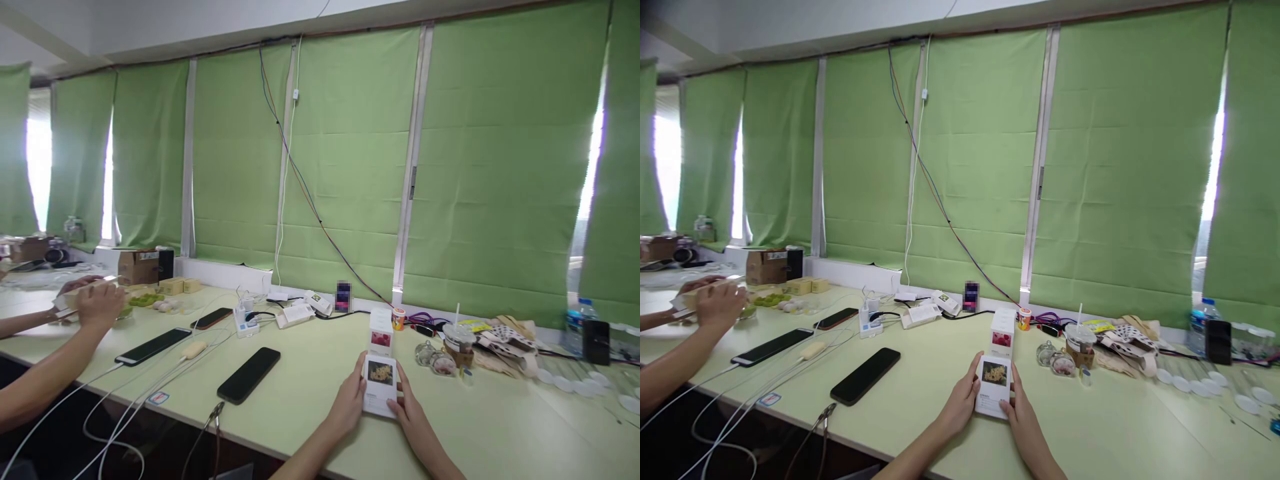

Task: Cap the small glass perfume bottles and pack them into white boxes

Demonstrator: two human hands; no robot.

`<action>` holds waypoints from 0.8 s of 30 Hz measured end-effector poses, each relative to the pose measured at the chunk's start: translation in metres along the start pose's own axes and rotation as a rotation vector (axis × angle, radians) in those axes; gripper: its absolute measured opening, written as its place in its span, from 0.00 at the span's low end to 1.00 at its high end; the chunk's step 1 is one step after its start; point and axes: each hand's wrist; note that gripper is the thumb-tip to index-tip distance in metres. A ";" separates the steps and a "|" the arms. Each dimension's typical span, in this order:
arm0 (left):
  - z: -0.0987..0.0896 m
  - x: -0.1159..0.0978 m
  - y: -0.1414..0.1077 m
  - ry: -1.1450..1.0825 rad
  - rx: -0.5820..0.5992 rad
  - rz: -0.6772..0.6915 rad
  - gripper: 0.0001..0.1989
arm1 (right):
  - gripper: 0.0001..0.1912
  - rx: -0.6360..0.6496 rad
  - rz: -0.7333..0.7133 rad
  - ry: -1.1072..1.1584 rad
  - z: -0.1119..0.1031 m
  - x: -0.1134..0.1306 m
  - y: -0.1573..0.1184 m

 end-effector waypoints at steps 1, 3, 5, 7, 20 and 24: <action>0.000 0.000 0.000 0.000 0.000 -0.001 0.28 | 0.39 -0.007 -0.002 -0.023 0.000 -0.001 0.000; 0.000 0.002 0.001 0.005 -0.001 -0.007 0.28 | 0.38 -0.031 -0.009 -0.073 -0.001 -0.002 0.001; 0.000 0.002 0.001 0.010 -0.004 -0.010 0.28 | 0.38 -0.049 -0.018 -0.107 -0.001 -0.004 0.001; 0.000 0.003 0.001 0.014 -0.007 -0.012 0.29 | 0.38 -0.060 -0.025 -0.108 -0.001 -0.005 0.001; -0.002 -0.007 -0.001 0.025 0.001 -0.023 0.29 | 0.38 -0.077 -0.021 -0.037 0.001 -0.001 -0.001; -0.001 -0.004 0.000 0.044 -0.002 -0.034 0.29 | 0.40 -0.031 -0.003 0.017 0.001 0.001 -0.001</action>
Point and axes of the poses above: each hand's wrist, its own y-axis towards the middle knuckle, its own z-axis out of the palm, x = y × z, and after that the axes turned 10 degrees about y, right-handed
